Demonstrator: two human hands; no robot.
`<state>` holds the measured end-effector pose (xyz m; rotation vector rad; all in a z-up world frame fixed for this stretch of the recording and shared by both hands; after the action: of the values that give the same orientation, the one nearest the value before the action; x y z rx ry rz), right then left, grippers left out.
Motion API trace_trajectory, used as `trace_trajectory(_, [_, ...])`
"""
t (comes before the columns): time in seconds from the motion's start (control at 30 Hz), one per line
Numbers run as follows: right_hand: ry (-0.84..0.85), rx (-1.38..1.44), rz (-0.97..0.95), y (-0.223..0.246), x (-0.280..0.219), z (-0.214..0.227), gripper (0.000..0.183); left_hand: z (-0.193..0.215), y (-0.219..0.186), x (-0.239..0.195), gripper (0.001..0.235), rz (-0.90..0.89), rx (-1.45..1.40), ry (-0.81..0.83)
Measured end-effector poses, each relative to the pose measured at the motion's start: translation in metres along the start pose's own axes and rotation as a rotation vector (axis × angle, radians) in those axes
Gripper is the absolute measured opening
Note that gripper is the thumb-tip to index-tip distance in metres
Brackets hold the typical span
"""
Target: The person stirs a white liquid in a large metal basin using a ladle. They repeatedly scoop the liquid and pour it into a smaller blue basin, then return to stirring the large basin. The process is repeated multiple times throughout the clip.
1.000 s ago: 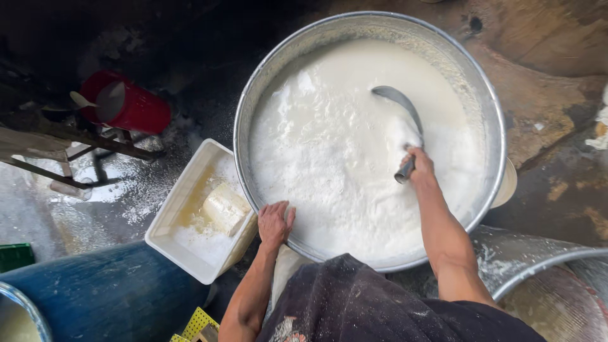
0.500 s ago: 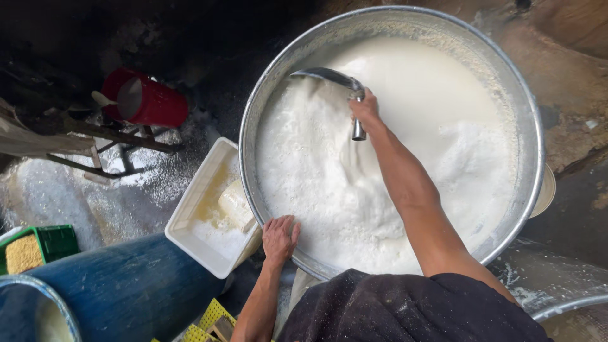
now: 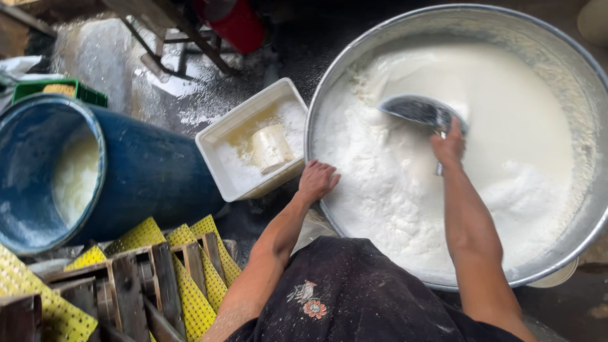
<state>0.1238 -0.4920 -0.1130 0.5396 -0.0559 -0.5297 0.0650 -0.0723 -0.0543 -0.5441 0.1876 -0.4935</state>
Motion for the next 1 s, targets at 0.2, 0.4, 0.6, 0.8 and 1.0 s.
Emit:
trace_trajectory(0.2, [-0.061,-0.167,-0.082,-0.032,-0.077,0.067,0.084,-0.006,0.008,-0.002,0.042,0.010,-0.014,0.031])
trace_trajectory(0.4, [-0.322,-0.200,-0.009,-0.066,-0.156,0.129,0.079,0.000,0.002,-0.003,0.043,-0.059,-0.113,-0.042])
trace_trajectory(0.6, [-0.196,0.427,-0.564,-0.126,-0.235,0.143,0.044,0.010,-0.004,-0.001,0.041,-0.077,-0.120,-0.054])
trace_trajectory(0.8, [-0.243,1.186,-0.726,-0.144,-0.294,0.100,0.037,0.019,-0.010,-0.002,0.038,-0.104,-0.133,-0.079])
trace_trajectory(1.0, [-0.173,1.586,-0.905,-0.123,-0.272,0.029,0.010,0.023,-0.014,0.000,0.036,-0.101,-0.098,-0.038])
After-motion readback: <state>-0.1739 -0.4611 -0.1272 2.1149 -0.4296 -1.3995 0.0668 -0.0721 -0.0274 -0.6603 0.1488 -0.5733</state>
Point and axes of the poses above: each hand's wrist, its own x-axis towards the middle knuckle, its own z-axis out of the back of the hand, y = z × x, the point moved 4 cm from there along x, towards the middle knuckle, and after that the axes turned 9 degrees about -x, right-handed, at the moved point
